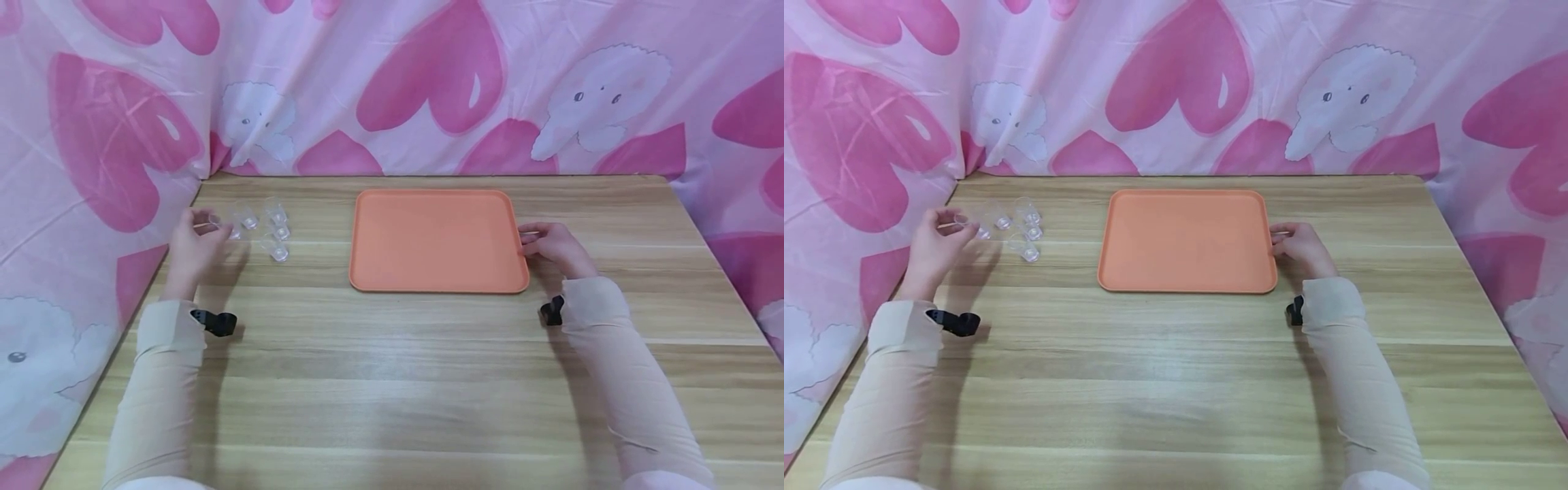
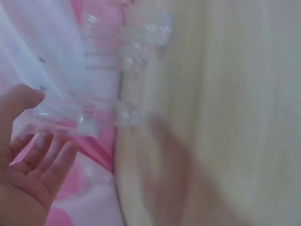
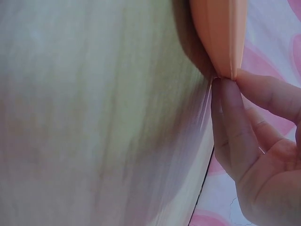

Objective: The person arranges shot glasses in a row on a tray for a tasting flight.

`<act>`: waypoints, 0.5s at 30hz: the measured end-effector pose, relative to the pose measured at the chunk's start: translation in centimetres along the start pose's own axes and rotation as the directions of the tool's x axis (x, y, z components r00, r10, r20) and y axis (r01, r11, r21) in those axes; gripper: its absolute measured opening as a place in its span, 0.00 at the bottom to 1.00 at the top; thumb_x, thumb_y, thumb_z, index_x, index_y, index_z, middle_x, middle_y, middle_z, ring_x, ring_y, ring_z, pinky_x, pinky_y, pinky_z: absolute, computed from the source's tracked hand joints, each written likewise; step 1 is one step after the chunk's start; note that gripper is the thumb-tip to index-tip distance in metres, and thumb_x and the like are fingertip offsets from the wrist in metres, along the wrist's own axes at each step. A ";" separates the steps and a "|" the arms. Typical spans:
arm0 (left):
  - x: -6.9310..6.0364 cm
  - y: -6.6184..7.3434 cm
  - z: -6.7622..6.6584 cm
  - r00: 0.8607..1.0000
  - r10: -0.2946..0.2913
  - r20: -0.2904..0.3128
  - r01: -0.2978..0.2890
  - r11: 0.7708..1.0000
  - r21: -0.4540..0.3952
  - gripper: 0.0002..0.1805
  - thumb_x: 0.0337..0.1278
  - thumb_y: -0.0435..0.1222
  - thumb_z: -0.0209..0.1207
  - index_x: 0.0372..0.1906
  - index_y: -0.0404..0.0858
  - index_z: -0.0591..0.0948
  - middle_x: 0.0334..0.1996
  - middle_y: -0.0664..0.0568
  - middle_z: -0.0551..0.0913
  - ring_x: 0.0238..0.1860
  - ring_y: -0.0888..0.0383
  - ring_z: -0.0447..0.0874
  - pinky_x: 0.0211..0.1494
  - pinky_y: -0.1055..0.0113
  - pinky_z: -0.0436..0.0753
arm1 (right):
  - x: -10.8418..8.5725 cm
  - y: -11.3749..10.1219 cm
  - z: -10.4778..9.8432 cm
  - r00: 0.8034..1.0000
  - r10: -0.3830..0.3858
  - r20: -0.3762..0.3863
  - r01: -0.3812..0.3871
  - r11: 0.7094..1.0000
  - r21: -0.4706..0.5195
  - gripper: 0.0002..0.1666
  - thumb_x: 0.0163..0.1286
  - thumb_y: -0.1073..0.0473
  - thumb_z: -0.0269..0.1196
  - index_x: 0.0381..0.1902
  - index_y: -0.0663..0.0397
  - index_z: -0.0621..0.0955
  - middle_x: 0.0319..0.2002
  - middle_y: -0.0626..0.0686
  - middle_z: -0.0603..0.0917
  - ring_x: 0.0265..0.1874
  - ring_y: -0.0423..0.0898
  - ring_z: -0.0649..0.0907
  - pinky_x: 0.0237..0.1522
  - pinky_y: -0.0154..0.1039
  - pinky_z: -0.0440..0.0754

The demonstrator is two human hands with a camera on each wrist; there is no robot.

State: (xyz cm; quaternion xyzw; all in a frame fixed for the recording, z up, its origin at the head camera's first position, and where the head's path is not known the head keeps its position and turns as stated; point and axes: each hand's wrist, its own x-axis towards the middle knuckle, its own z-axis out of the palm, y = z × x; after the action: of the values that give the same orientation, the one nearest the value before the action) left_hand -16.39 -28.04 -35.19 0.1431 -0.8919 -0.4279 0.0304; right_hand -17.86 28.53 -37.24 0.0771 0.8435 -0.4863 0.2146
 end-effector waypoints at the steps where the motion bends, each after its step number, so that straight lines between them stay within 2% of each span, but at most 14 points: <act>1: -0.1 0.4 0.0 1.000 0.012 -0.025 -0.013 1.000 -0.010 0.29 0.62 0.47 0.55 0.63 0.37 0.64 0.43 0.68 0.67 0.57 0.58 0.73 0.55 0.76 0.77 | 0.0 0.0 0.0 1.000 -0.001 0.000 0.001 1.000 0.000 0.34 0.64 0.69 0.59 0.68 0.71 0.63 0.44 0.47 0.84 0.31 0.23 0.79 0.38 0.21 0.81; 5: -0.3 2.2 0.3 0.993 0.077 -0.084 -0.083 0.994 -0.070 0.26 0.61 0.46 0.58 0.60 0.41 0.66 0.41 0.71 0.67 0.49 0.70 0.72 0.49 0.82 0.76 | 0.0 0.0 0.0 1.000 0.006 0.001 -0.006 1.000 -0.006 0.34 0.65 0.69 0.58 0.68 0.70 0.63 0.45 0.48 0.83 0.31 0.23 0.79 0.39 0.21 0.81; 7: -0.5 3.3 0.7 0.987 0.121 -0.107 -0.131 0.987 -0.097 0.25 0.60 0.44 0.59 0.58 0.40 0.67 0.40 0.70 0.68 0.47 0.72 0.72 0.48 0.83 0.77 | -0.1 -0.1 0.0 1.000 0.011 0.001 -0.011 1.000 -0.011 0.34 0.65 0.69 0.58 0.68 0.69 0.63 0.47 0.49 0.83 0.31 0.23 0.79 0.39 0.21 0.81; 11: -0.8 5.7 2.1 0.976 0.191 -0.107 -0.204 0.970 -0.134 0.21 0.59 0.40 0.60 0.55 0.40 0.69 0.39 0.68 0.69 0.45 0.71 0.72 0.51 0.80 0.79 | -0.1 -0.2 0.0 1.000 0.020 0.002 -0.020 1.000 -0.010 0.35 0.65 0.68 0.58 0.68 0.69 0.62 0.47 0.48 0.83 0.32 0.23 0.79 0.40 0.21 0.81; 15: -1.0 7.8 4.0 0.970 0.236 -0.059 -0.242 0.958 -0.151 0.21 0.58 0.39 0.60 0.55 0.38 0.70 0.40 0.64 0.71 0.48 0.64 0.74 0.56 0.72 0.81 | -0.1 -0.3 0.0 1.000 0.019 0.007 -0.019 1.000 0.019 0.35 0.65 0.69 0.58 0.68 0.70 0.62 0.42 0.43 0.84 0.31 0.23 0.79 0.39 0.21 0.81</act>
State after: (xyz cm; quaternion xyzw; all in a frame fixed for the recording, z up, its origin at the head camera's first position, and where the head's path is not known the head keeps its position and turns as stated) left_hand -17.91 -20.14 -31.60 0.0402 -0.8655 -0.4868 0.1113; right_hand -17.81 28.37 -36.99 0.0855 0.8373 -0.4925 0.2213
